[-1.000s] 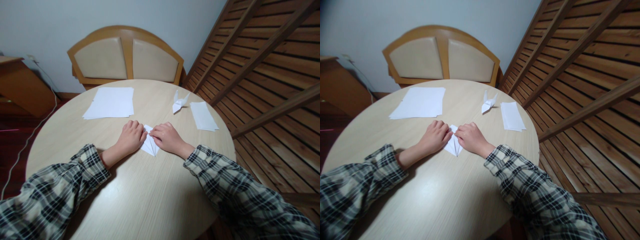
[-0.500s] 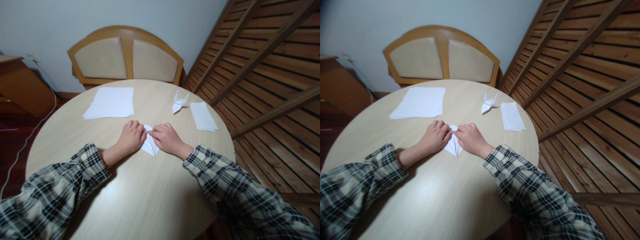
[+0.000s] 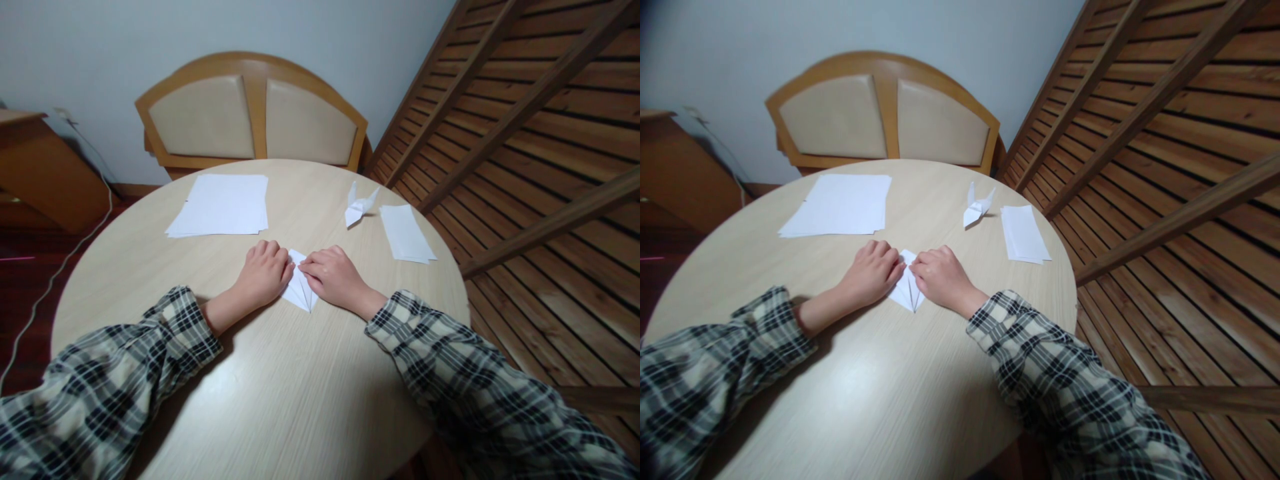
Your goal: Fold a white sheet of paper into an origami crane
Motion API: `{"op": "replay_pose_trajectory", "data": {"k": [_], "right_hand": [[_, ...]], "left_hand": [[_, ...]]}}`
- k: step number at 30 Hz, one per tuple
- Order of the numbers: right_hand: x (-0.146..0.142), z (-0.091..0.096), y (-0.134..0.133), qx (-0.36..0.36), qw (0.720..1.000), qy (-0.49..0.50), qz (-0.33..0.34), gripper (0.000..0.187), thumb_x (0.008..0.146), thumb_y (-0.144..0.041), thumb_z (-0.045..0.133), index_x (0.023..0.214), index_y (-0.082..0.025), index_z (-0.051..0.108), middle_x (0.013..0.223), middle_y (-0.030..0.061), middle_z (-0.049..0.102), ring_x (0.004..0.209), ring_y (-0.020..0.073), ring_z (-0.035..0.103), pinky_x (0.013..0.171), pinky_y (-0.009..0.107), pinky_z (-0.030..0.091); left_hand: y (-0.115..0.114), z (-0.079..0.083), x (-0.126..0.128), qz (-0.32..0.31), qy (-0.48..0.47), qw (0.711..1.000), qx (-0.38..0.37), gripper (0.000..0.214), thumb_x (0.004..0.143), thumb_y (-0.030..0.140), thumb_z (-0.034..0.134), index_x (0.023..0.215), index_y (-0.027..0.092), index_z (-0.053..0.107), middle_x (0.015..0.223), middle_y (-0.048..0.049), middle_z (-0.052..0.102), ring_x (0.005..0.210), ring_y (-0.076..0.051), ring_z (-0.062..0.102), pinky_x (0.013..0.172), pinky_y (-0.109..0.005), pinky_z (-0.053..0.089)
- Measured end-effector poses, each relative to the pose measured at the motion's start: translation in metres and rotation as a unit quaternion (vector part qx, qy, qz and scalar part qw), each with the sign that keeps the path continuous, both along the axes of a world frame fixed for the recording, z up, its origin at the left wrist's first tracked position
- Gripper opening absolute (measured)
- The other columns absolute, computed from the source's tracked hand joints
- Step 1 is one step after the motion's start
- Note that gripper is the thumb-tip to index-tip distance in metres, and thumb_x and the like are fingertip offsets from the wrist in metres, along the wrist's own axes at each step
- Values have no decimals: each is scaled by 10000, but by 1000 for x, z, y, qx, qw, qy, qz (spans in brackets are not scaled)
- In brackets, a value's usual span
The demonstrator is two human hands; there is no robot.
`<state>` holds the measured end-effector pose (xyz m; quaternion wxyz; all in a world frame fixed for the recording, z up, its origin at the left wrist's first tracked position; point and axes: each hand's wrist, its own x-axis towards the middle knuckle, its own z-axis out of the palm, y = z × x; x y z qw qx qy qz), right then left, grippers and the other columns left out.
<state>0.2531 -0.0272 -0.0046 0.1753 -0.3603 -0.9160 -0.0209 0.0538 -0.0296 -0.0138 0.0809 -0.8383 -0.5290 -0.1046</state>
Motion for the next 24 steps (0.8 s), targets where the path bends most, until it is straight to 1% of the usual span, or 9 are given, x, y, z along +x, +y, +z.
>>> {"op": "replay_pose_trajectory", "data": {"k": [5,11,14,19,24], "right_hand": [[1,0,1,-1,1000,5,5,197,949,-168,575,1009,-204,759,1030,53,751,967,212,619,814,374,319],[1,0,1,3,1000,6,10,196,962,-183,576,997,-221,765,1037,52,747,968,216,601,817,377,309],[1,0,1,5,1000,5,10,195,966,-183,576,1002,-219,765,1042,53,744,964,215,594,817,378,306],[2,-1,1,2,1000,5,13,190,970,-191,581,1026,-214,761,1052,50,742,967,211,596,818,377,304],[1,0,1,-3,1000,0,10,195,967,-186,577,1029,-212,761,1052,53,741,957,210,592,815,375,306]], "left_hand": [[1,-1,-1,-4,-8,1000,3,260,1006,347,423,964,176,614,989,-129,583,970,-301,481,845,-441,419],[2,-1,-1,-3,-24,1000,-10,263,1001,342,422,948,175,617,987,-133,578,964,-304,473,846,-452,418],[3,-1,-1,-4,-21,1000,-15,277,1007,348,411,956,168,615,996,-138,574,968,-307,468,852,-453,418],[4,-2,-1,-1,-13,1000,-14,266,1006,355,421,948,175,608,988,-119,567,969,-295,471,874,-445,413],[3,0,0,3,-10,1000,-18,272,1005,356,423,942,171,612,994,-130,572,972,-302,478,856,-445,417]]}}
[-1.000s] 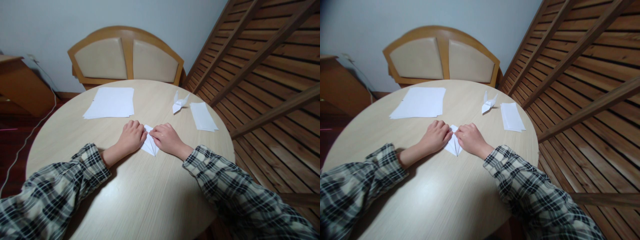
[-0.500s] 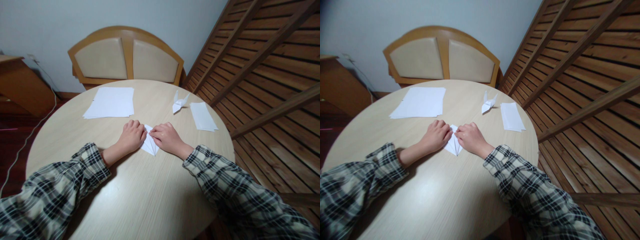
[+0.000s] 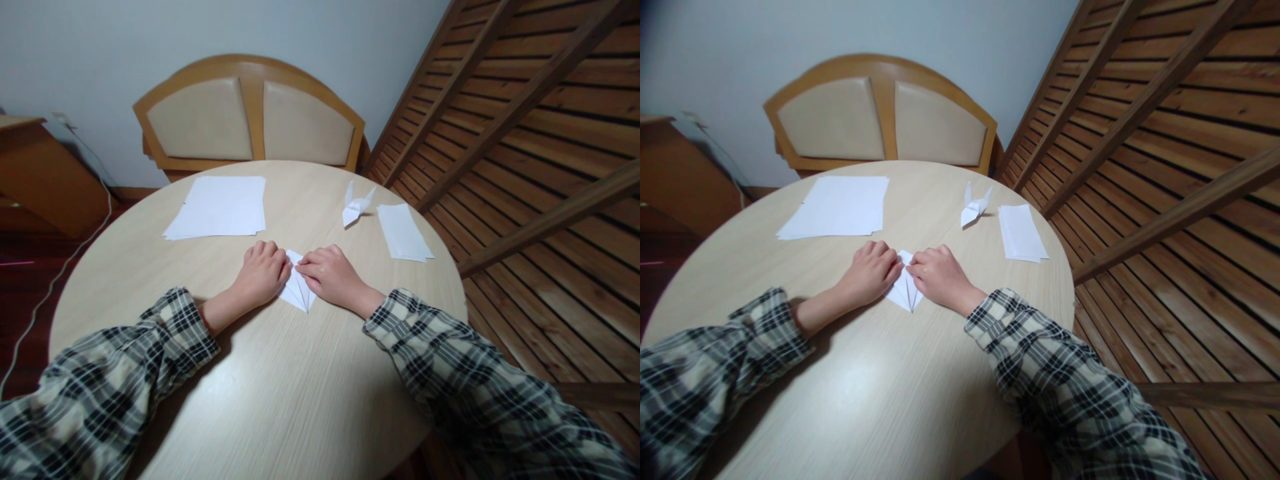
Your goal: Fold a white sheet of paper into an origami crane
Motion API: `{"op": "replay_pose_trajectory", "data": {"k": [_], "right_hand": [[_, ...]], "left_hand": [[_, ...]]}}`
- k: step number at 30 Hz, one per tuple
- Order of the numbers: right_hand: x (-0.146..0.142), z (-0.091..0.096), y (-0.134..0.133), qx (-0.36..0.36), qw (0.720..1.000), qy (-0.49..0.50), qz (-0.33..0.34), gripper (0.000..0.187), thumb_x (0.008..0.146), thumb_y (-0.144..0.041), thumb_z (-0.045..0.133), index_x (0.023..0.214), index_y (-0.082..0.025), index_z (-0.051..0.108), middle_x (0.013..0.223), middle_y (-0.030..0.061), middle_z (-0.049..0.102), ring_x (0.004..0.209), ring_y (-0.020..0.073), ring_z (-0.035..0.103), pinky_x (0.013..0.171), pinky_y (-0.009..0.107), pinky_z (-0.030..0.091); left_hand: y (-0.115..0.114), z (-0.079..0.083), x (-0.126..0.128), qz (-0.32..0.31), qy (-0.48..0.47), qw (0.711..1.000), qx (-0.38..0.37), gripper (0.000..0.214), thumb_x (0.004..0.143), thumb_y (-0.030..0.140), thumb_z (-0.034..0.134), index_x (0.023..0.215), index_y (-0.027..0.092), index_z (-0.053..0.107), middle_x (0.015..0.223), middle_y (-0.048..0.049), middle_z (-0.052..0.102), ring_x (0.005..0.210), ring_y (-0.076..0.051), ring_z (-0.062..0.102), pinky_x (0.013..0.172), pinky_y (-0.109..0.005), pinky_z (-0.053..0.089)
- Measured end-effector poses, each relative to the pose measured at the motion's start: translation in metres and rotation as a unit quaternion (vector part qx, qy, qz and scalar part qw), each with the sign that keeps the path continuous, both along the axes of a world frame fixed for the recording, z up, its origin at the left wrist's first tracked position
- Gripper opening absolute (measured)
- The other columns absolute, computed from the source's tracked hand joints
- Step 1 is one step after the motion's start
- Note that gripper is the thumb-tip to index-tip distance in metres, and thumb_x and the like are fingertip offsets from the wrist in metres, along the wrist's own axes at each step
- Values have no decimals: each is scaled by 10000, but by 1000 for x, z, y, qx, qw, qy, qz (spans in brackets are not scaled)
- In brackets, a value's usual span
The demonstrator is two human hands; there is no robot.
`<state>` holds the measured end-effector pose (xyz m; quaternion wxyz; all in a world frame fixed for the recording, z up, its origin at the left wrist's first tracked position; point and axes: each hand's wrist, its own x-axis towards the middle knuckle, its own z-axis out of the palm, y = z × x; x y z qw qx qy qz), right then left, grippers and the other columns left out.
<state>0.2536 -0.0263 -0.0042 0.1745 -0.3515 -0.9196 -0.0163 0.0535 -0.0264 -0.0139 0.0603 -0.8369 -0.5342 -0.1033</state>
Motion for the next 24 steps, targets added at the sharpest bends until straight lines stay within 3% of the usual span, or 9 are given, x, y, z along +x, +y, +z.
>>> {"op": "replay_pose_trajectory", "data": {"k": [24], "right_hand": [[-2,0,-2,16,999,-29,-1,226,957,-162,570,1117,-185,728,1046,61,713,959,212,569,829,369,284]], "left_hand": [[-3,7,4,16,21,999,-19,293,1013,346,417,993,143,627,1032,-141,588,1019,-312,492,887,-448,411]]}}
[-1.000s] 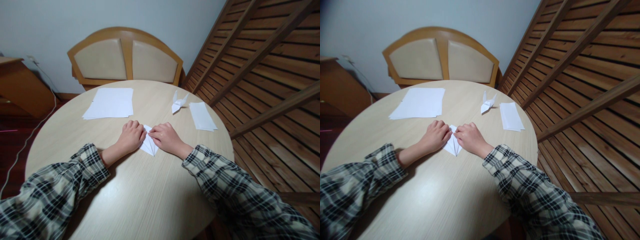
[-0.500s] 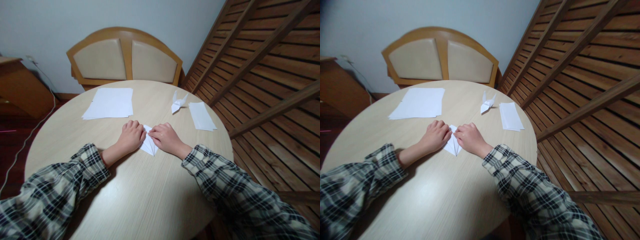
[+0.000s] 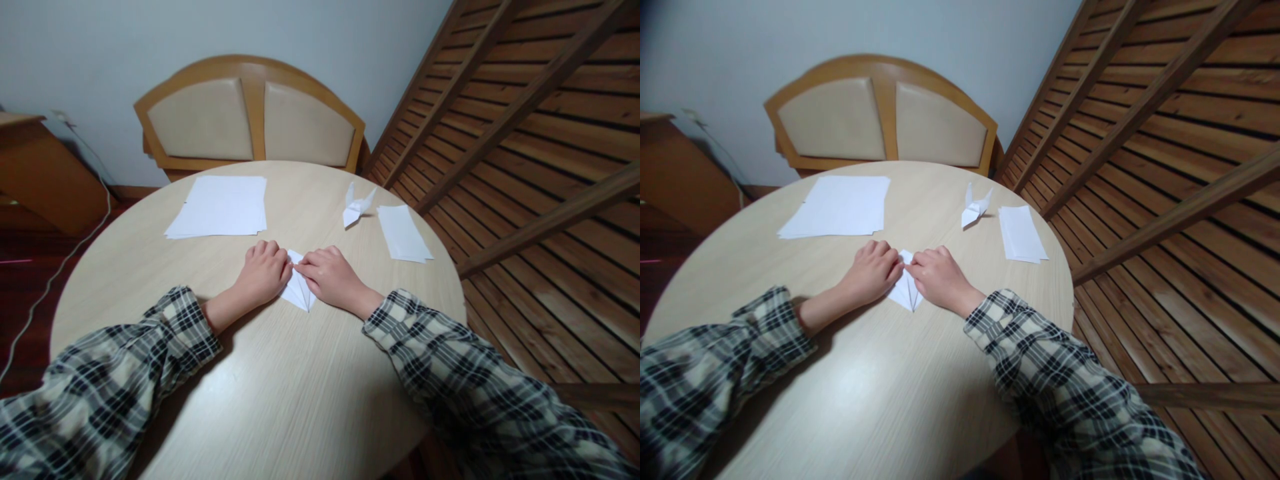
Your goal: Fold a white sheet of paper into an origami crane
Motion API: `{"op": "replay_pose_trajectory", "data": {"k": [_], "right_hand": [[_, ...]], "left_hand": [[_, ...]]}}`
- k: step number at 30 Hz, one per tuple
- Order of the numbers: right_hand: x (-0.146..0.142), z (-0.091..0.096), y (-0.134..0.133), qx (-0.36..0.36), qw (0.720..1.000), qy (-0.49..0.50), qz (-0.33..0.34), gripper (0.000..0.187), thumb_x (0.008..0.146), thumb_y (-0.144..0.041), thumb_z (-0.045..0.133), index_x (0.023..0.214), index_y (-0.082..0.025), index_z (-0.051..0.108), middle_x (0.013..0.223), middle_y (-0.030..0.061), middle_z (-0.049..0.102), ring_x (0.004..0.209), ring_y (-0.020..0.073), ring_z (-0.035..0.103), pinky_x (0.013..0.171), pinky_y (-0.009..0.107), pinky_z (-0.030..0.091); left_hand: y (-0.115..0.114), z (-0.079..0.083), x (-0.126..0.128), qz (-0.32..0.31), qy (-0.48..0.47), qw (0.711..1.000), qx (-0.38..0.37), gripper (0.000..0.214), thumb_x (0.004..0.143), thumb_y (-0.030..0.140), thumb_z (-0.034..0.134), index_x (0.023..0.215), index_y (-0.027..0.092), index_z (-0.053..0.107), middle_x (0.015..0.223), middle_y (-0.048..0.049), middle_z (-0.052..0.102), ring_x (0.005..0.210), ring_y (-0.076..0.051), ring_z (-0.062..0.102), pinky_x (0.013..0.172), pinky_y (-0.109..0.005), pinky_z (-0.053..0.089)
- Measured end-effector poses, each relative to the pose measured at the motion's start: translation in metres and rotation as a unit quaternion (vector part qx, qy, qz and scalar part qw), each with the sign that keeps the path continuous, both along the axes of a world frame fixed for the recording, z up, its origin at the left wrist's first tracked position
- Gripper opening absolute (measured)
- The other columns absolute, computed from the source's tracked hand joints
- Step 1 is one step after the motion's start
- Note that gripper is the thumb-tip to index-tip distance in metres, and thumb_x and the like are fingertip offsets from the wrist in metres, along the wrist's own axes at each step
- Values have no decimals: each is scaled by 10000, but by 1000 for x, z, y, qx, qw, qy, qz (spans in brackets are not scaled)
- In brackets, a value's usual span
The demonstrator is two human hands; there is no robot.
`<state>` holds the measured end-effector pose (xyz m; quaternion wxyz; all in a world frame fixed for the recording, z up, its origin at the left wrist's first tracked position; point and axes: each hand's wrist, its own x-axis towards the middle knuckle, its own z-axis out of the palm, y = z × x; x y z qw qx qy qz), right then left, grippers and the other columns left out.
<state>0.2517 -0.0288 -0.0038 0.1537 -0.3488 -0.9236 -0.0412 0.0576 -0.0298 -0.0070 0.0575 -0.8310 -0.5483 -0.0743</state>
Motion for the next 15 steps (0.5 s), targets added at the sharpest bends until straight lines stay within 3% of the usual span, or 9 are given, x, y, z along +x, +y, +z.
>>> {"op": "replay_pose_trajectory", "data": {"k": [15], "right_hand": [[-5,16,-1,37,995,-92,20,173,970,-172,547,987,-155,718,968,72,703,899,212,553,802,378,257]], "left_hand": [[1,-3,-10,-20,-50,997,48,306,1026,370,402,964,151,606,975,-128,590,942,-292,493,858,-455,443]]}}
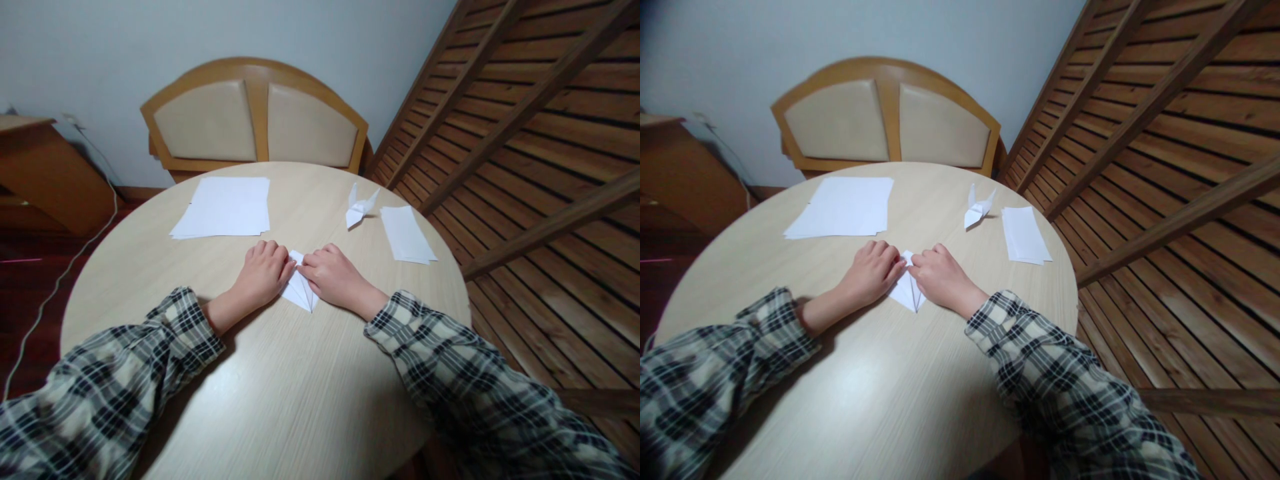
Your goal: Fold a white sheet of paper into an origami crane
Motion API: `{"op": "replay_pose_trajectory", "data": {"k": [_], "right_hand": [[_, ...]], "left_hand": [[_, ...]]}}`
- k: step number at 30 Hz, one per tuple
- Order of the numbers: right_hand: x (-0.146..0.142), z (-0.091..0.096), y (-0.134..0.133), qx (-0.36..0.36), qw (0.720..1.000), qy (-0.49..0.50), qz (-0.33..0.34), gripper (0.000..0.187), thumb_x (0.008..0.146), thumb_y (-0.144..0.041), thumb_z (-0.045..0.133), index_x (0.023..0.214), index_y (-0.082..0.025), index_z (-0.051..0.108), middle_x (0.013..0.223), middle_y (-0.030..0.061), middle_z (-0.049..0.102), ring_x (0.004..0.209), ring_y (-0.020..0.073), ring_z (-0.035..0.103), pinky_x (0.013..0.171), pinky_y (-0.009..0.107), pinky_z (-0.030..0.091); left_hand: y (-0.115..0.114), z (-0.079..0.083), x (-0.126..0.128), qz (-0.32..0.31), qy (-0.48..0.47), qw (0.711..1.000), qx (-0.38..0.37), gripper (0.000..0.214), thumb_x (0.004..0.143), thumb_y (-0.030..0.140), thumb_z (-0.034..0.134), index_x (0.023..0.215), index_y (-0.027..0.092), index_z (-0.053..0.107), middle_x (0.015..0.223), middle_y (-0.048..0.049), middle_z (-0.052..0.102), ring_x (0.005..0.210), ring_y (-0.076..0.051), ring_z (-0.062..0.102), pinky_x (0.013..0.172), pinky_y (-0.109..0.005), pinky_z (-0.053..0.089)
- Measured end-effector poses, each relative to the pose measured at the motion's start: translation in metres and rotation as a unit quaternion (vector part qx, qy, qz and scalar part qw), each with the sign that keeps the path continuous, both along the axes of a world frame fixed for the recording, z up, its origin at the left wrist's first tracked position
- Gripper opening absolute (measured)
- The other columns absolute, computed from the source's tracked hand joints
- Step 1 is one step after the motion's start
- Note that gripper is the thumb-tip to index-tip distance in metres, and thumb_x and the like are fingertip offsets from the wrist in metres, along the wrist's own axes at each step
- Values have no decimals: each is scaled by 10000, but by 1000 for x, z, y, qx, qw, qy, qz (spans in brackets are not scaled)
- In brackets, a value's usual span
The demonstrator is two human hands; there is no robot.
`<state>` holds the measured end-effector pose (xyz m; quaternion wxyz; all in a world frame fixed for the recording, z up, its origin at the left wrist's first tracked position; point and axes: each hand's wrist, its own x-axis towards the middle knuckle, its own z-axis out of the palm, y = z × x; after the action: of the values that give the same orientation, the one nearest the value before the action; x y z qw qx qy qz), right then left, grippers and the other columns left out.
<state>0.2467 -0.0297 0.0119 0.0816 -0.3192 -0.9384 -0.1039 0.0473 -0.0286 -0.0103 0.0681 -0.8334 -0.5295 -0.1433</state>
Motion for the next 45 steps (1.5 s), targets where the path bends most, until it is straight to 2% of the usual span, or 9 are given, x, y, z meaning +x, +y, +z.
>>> {"op": "replay_pose_trajectory", "data": {"k": [5,7,10,12,18,31,45], "right_hand": [[1,0,1,2,1000,-4,2,157,959,-180,566,1021,-169,711,984,60,700,902,211,557,803,377,256],[1,-1,1,-2,1000,-3,2,151,955,-182,572,1015,-169,710,988,61,700,907,212,559,804,376,256],[1,-1,1,-7,1000,5,3,148,956,-180,567,993,-166,710,993,62,701,917,213,562,807,377,258],[1,-1,1,-8,1000,12,3,150,955,-173,564,989,-164,710,994,60,701,921,213,566,808,377,260],[2,-2,1,-6,1000,18,4,137,949,-182,576,985,-160,706,989,58,701,924,218,576,809,376,263],[0,-1,-1,-5,1000,-1,-5,149,959,-184,558,1011,-157,694,1007,66,698,939,222,574,832,385,277],[-1,-1,-2,-2,1000,2,-6,180,986,-158,517,992,-157,697,983,64,700,919,212,575,854,382,278]], "left_hand": [[-18,12,-17,-97,-54,993,36,273,1023,240,381,1042,141,635,1011,-133,630,984,-278,537,899,-455,490],[-31,13,-20,-131,-61,989,29,272,1005,200,398,1106,129,640,1103,-154,650,1052,-285,562,919,-462,518],[-49,8,-19,-175,-51,983,16,377,1016,229,408,1335,99,561,1343,-189,610,1266,-297,539,1061,-490,487],[-57,3,-17,-185,-46,982,-6,428,1034,296,405,1395,101,527,1407,-180,590,1332,-288,522,1116,-480,460],[-58,-2,-15,-172,-16,984,-42,536,1049,378,359,1445,41,489,1496,-208,519,1441,-305,428,1196,-494,377],[-59,-4,-15,-158,6,986,-58,549,1060,418,330,1460,79,491,1521,-194,497,1471,-299,387,1225,-524,289],[-58,-6,-15,-162,9,985,-57,539,1059,407,324,1444,70,494,1505,-211,509,1453,-314,413,1214,-540,299]]}}
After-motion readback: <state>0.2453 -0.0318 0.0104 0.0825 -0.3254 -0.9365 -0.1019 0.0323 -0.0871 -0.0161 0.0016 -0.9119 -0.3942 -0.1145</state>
